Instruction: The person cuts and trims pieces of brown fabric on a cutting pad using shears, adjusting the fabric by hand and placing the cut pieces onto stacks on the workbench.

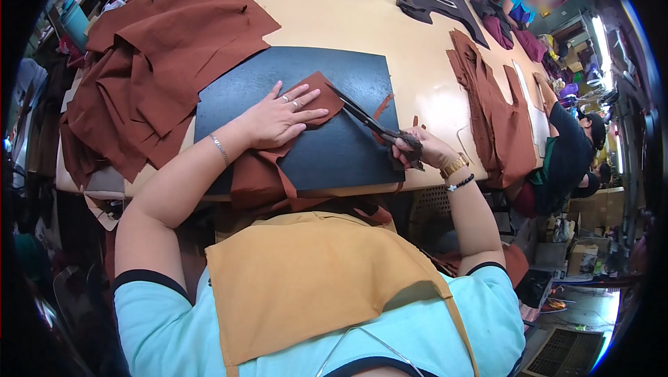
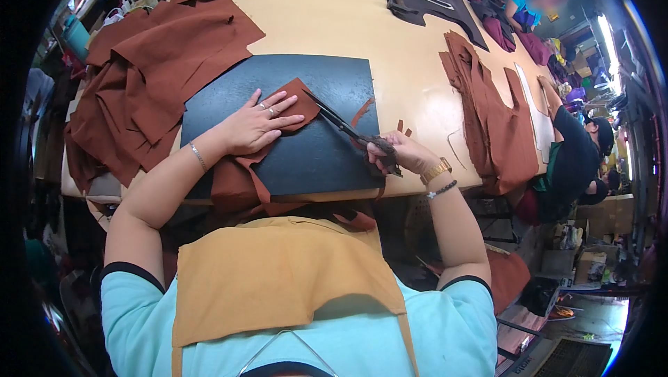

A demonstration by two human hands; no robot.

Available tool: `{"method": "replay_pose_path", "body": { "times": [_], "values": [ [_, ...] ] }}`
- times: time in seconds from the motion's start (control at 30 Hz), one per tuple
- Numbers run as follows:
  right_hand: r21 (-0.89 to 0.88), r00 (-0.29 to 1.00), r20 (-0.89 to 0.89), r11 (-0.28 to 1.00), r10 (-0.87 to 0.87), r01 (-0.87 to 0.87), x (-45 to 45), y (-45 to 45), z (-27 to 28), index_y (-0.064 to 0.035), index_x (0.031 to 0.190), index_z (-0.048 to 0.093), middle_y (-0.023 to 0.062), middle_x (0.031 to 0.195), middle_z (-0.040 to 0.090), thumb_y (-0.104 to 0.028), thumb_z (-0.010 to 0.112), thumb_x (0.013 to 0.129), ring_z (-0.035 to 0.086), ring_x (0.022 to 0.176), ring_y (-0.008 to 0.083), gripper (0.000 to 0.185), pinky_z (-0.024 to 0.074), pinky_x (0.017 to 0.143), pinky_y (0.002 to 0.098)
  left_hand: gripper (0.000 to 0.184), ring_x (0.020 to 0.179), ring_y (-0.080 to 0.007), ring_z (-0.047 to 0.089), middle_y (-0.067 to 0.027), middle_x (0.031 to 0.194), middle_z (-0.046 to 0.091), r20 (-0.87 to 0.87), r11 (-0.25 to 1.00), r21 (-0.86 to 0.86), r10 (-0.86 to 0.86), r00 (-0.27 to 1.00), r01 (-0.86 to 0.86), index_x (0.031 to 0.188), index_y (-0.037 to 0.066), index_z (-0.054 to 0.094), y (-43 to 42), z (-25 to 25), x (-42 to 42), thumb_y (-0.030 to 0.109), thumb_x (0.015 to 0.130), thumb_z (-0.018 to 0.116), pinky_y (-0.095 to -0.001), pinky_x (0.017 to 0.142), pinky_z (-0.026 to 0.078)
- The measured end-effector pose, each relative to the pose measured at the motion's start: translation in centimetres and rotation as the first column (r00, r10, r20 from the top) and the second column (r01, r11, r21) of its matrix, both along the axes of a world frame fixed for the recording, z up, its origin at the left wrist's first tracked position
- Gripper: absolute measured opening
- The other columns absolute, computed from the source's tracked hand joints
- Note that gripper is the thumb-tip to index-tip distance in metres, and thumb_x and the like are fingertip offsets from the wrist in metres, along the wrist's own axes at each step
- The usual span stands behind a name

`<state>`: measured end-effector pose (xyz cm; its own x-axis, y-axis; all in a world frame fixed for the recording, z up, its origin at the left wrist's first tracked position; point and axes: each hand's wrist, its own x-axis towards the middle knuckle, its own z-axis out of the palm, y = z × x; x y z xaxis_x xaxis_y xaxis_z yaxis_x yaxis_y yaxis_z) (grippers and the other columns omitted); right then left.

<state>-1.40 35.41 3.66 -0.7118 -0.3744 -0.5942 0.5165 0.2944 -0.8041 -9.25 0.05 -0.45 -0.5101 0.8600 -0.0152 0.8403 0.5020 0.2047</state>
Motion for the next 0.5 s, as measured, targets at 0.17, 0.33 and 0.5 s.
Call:
{"method": "replay_pose_path", "body": {
  "times": [0.17,0.33,0.5],
  "values": [
    [-0.024,1.000,-0.011,0.999,-0.026,0.025,-0.4,-0.2,-0.4,-0.0070,0.077,0.062,-0.0010,0.063,0.060,-0.035,0.066,0.089,0.056,0.052,0.0065,0.031,0.0435,0.048,0.0194,0.052,0.145,-0.0285,0.012,-0.0075,0.157,0.019,0.016,1.000,0.008,0.001,1.000,-0.001,0.145,0.029,0.035,-0.1,0.1,0.0,0.026,0.093,0.038,-0.0615,0.112,0.010],
    [-0.010,0.998,-0.056,1.000,0.017,-0.017,0.3,0.2,0.0,-0.0069,0.078,0.062,-0.0007,0.065,0.060,-0.034,0.067,0.088,0.056,0.052,0.0069,0.030,0.0437,0.047,0.0201,0.052,0.145,-0.0293,0.013,-0.0076,0.156,0.020,0.021,1.000,0.018,0.005,1.000,-0.005,0.145,0.030,0.035,-0.1,0.1,0.0,0.026,0.093,0.038,-0.0615,0.112,0.010],
    [-0.007,1.000,-0.016,1.000,-0.002,0.001,-0.7,-0.6,0.0,-0.0069,0.079,0.062,-0.0009,0.065,0.060,-0.034,0.067,0.088,0.057,0.053,0.0072,0.029,0.0438,0.047,0.0207,0.052,0.145,-0.0295,0.013,-0.0078,0.156,0.020,0.013,1.000,0.010,0.005,1.000,-0.005,0.145,0.030,0.035,0.0,-0.2,0.0,0.027,0.094,0.036,-0.0615,0.112,0.010]
  ]
}}
